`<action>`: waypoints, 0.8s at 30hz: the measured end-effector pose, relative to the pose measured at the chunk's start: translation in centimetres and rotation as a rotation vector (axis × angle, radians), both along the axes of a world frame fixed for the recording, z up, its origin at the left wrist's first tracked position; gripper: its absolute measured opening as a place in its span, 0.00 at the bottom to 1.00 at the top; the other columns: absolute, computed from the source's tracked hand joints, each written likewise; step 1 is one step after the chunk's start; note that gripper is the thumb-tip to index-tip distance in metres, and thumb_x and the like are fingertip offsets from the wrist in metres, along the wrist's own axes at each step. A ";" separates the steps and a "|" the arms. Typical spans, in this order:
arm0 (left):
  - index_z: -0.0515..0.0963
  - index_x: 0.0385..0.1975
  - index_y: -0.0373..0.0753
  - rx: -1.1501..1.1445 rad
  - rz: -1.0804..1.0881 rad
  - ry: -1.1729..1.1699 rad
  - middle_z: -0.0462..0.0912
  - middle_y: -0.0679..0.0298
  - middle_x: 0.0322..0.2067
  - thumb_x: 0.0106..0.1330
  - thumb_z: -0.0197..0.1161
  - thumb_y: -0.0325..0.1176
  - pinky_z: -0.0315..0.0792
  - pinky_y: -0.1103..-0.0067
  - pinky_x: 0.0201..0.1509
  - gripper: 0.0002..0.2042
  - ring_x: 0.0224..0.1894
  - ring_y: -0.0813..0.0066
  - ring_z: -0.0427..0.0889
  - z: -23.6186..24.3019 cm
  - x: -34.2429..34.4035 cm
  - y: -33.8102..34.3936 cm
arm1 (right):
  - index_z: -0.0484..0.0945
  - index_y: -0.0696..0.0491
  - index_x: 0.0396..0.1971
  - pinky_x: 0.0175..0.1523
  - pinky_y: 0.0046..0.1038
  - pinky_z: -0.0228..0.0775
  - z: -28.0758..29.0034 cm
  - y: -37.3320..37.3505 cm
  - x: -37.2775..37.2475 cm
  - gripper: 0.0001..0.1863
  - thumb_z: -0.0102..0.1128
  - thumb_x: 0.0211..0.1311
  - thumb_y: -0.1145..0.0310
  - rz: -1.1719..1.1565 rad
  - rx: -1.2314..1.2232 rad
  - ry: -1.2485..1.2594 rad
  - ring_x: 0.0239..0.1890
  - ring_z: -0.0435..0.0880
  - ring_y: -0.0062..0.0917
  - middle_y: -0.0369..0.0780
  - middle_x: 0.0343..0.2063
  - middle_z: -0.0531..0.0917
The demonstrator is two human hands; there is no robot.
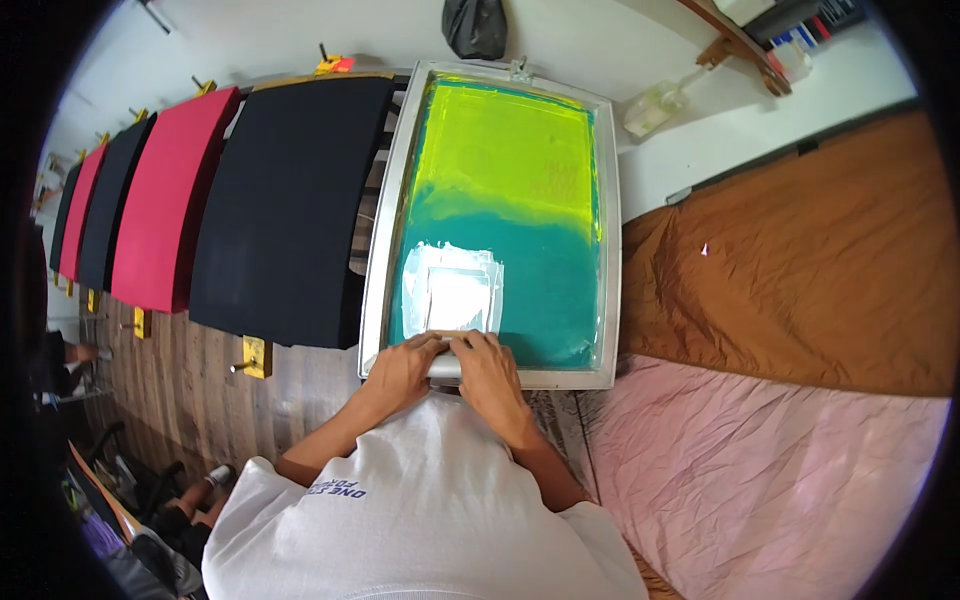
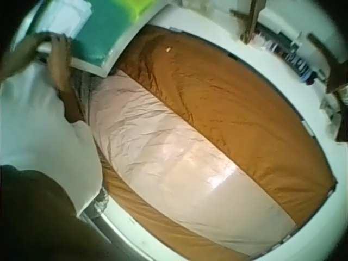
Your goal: Applying white ink to a screen using a squeegee as part of a screen-printing process.
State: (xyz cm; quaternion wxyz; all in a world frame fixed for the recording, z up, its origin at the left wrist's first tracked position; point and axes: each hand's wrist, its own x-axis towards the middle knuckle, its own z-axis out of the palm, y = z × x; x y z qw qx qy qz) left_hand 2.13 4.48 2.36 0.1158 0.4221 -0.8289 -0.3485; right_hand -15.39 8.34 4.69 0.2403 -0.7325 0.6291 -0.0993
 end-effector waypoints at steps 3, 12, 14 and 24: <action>0.78 0.51 0.38 0.065 -0.009 -0.063 0.84 0.53 0.46 0.47 0.62 0.17 0.80 0.66 0.48 0.26 0.44 0.51 0.84 1.1 -0.3 -1.2 | 0.82 0.53 0.46 0.47 0.42 0.74 0.5 -1.5 -0.6 0.23 0.61 0.45 0.83 0.012 0.047 0.010 0.45 0.80 0.42 0.43 0.39 0.81; 0.83 0.45 0.42 -0.041 0.037 -0.102 0.85 0.47 0.33 0.53 0.57 0.18 0.79 0.61 0.43 0.19 0.37 0.46 0.85 0.2 -4.0 -8.5 | 0.82 0.55 0.37 0.47 0.43 0.77 -2.6 -8.7 -3.2 0.14 0.61 0.46 0.81 -0.105 -0.057 0.016 0.42 0.83 0.46 0.49 0.35 0.83; 0.83 0.45 0.41 -0.052 0.023 -0.115 0.85 0.46 0.34 0.53 0.58 0.18 0.79 0.60 0.43 0.19 0.36 0.46 0.85 0.0 -3.9 -8.4 | 0.82 0.55 0.36 0.48 0.43 0.78 -2.9 -8.6 -3.2 0.15 0.62 0.44 0.81 -0.112 -0.017 -0.005 0.43 0.82 0.47 0.50 0.36 0.83; 0.81 0.47 0.40 -0.080 -0.005 -0.037 0.85 0.48 0.34 0.51 0.58 0.15 0.79 0.60 0.42 0.22 0.35 0.45 0.84 -0.5 -2.6 -5.9 | 0.82 0.56 0.40 0.50 0.43 0.76 -3.2 -5.7 -1.9 0.20 0.63 0.40 0.82 -0.151 0.002 0.000 0.44 0.81 0.46 0.47 0.37 0.83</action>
